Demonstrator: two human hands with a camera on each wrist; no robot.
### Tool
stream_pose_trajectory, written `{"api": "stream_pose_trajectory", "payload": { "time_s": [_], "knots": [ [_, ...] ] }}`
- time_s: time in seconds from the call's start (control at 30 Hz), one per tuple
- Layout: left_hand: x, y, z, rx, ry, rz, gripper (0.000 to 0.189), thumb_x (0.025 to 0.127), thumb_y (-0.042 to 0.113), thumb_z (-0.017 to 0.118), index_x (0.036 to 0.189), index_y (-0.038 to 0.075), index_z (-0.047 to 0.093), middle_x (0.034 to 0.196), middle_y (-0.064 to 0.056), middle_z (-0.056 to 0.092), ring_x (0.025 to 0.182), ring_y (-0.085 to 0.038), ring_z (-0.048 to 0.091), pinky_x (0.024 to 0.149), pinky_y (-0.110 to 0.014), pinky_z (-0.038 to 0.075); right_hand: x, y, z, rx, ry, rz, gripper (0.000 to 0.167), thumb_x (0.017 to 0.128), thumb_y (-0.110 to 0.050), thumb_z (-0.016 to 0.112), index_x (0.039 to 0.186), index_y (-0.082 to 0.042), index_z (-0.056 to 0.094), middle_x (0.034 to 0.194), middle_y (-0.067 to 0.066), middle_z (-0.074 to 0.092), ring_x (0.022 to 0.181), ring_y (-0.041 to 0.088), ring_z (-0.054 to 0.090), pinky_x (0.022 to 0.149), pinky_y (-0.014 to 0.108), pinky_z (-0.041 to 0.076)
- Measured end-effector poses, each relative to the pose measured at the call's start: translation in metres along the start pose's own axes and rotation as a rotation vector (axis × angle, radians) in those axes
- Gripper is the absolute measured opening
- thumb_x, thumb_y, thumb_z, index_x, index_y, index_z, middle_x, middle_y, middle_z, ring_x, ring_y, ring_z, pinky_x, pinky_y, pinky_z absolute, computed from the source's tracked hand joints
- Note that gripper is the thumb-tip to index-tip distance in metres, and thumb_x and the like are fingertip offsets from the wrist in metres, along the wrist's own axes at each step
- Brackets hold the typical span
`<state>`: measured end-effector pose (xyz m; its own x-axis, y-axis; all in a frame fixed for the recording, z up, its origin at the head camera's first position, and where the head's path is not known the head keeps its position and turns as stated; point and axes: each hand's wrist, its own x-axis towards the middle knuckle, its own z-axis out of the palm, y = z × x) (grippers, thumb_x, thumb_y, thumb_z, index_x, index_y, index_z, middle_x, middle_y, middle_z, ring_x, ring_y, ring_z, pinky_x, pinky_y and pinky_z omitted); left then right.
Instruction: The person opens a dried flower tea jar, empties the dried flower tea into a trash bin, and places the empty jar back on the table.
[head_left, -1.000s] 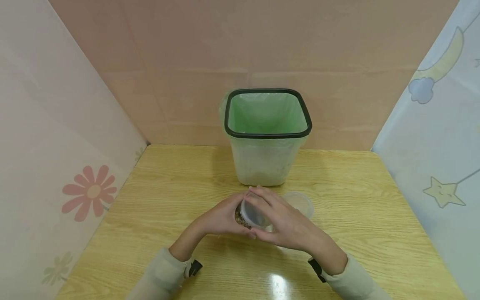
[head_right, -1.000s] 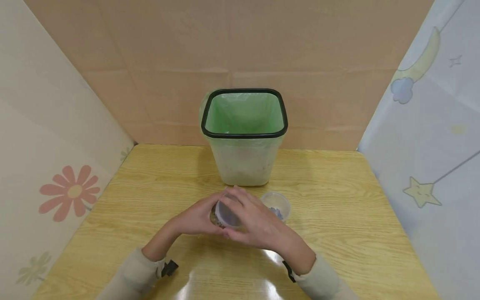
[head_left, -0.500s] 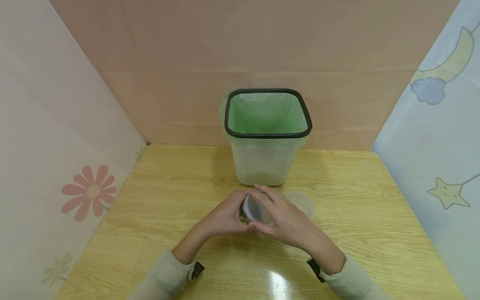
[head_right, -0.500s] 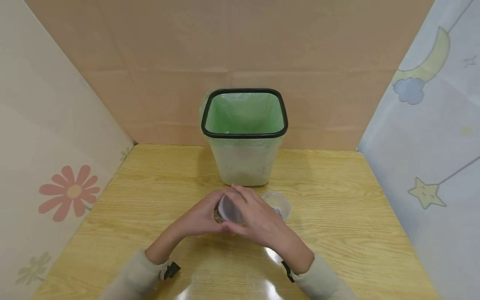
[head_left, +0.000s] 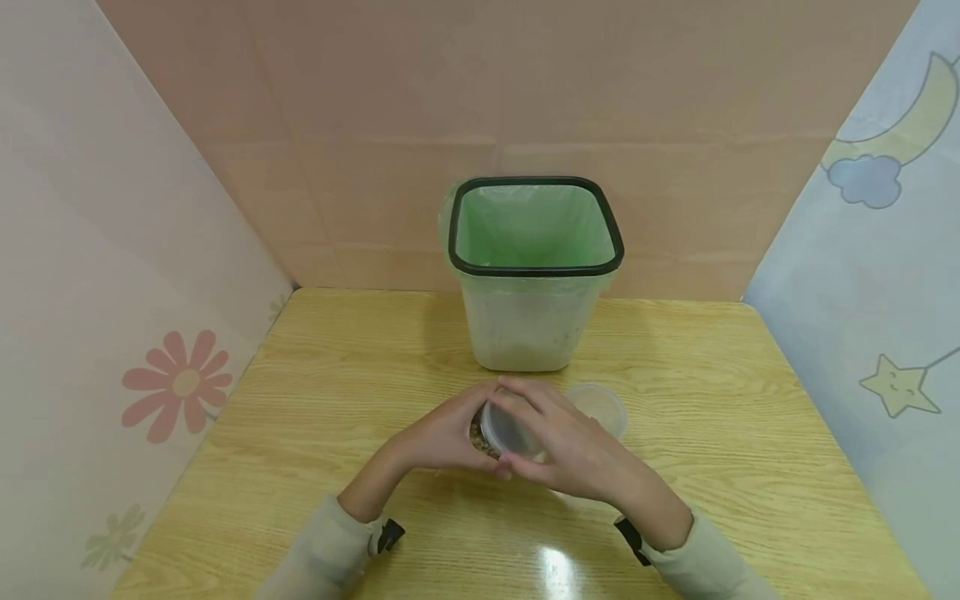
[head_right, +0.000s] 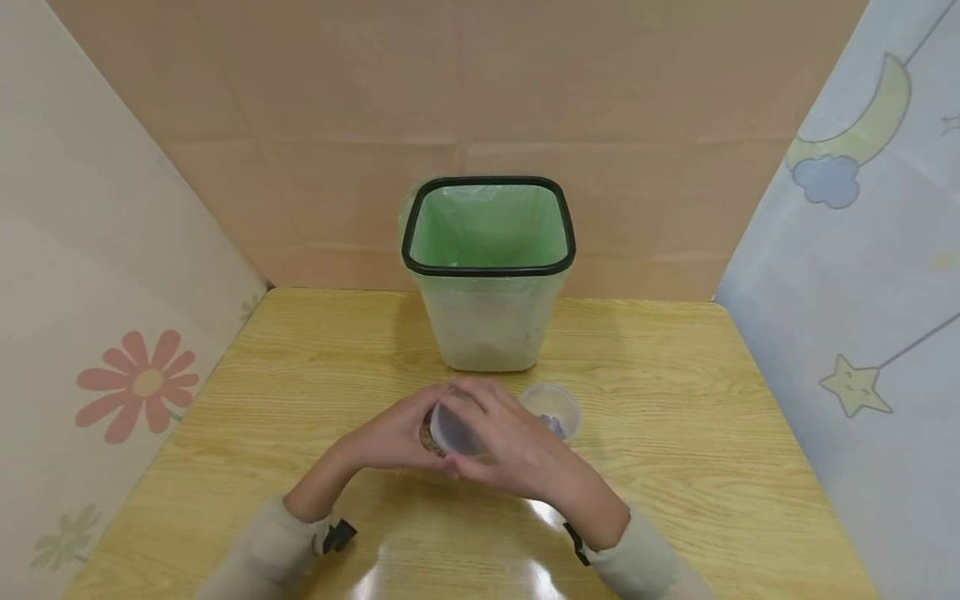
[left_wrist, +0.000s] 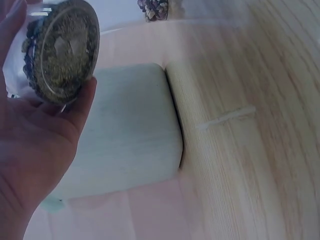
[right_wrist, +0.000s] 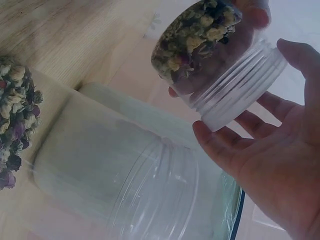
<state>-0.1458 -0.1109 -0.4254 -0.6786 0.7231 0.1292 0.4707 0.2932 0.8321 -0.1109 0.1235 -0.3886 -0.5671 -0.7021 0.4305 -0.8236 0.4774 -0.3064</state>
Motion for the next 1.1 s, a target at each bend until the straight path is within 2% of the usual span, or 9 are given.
{"api": "stream_pose_trajectory", "payload": {
  "time_s": [0.27,0.47,0.6,0.73,0.87,1.0,1.1],
  "knots": [
    [-0.005,-0.001,-0.005,-0.078,-0.096,0.020,0.095,0.072,0.034,0.093,0.149,0.029,0.038,0.135,0.005,0.054,0.115,-0.014,0.059,0.091,-0.033,0.055,-0.001,-0.004,-0.004,0.048,-0.067,-0.032,0.071,0.088,-0.030,0.076,0.151,-0.016,0.046,0.153,0.006,0.043,0.138,0.022,0.045,0.098,0.043,0.053],
    [-0.006,-0.002,-0.006,-0.105,-0.116,0.027,0.094,0.074,0.031,0.093,0.149,0.027,0.037,0.135,0.003,0.054,0.115,-0.014,0.059,0.091,-0.033,0.055,-0.001,-0.004,-0.004,0.066,-0.082,-0.045,0.069,0.090,-0.031,0.073,0.152,-0.016,0.045,0.154,0.006,0.042,0.140,0.023,0.043,0.101,0.045,0.051],
    [-0.004,-0.003,-0.004,-0.084,-0.079,0.003,0.096,0.074,0.038,0.092,0.151,0.032,0.036,0.135,0.006,0.054,0.113,-0.014,0.060,0.090,-0.033,0.055,-0.001,-0.002,-0.003,0.061,-0.062,-0.030,0.070,0.089,-0.029,0.076,0.150,-0.015,0.046,0.155,0.008,0.041,0.143,0.027,0.041,0.105,0.047,0.049],
    [-0.001,-0.004,-0.001,-0.028,0.006,-0.025,0.097,0.072,0.045,0.091,0.152,0.035,0.036,0.135,0.010,0.054,0.115,-0.011,0.058,0.093,-0.033,0.054,0.002,0.000,-0.002,0.008,0.000,0.018,0.070,0.089,-0.032,0.077,0.149,-0.012,0.046,0.155,0.012,0.042,0.141,0.033,0.043,0.106,0.052,0.047],
    [0.005,-0.005,0.002,0.021,0.074,-0.001,0.092,0.071,0.041,0.093,0.148,0.033,0.043,0.134,0.012,0.057,0.117,-0.010,0.058,0.097,-0.034,0.052,0.003,0.001,0.000,-0.033,0.029,0.080,0.071,0.091,-0.040,0.075,0.150,-0.011,0.046,0.153,0.015,0.044,0.137,0.034,0.048,0.103,0.051,0.049],
    [0.010,-0.005,0.005,0.056,0.104,0.034,0.087,0.070,0.035,0.095,0.144,0.032,0.047,0.129,0.013,0.060,0.115,-0.008,0.060,0.097,-0.033,0.052,0.004,0.000,0.001,-0.027,0.010,0.144,0.072,0.092,-0.044,0.074,0.150,-0.012,0.046,0.154,0.015,0.043,0.137,0.033,0.048,0.101,0.051,0.050],
    [0.012,-0.004,0.007,0.081,0.111,0.034,0.086,0.071,0.038,0.093,0.144,0.030,0.047,0.127,0.013,0.061,0.112,-0.008,0.060,0.096,-0.031,0.052,0.004,0.000,0.002,-0.019,-0.006,0.181,0.072,0.092,-0.043,0.074,0.150,-0.011,0.046,0.154,0.015,0.043,0.138,0.033,0.047,0.100,0.051,0.051]
  ]
}}
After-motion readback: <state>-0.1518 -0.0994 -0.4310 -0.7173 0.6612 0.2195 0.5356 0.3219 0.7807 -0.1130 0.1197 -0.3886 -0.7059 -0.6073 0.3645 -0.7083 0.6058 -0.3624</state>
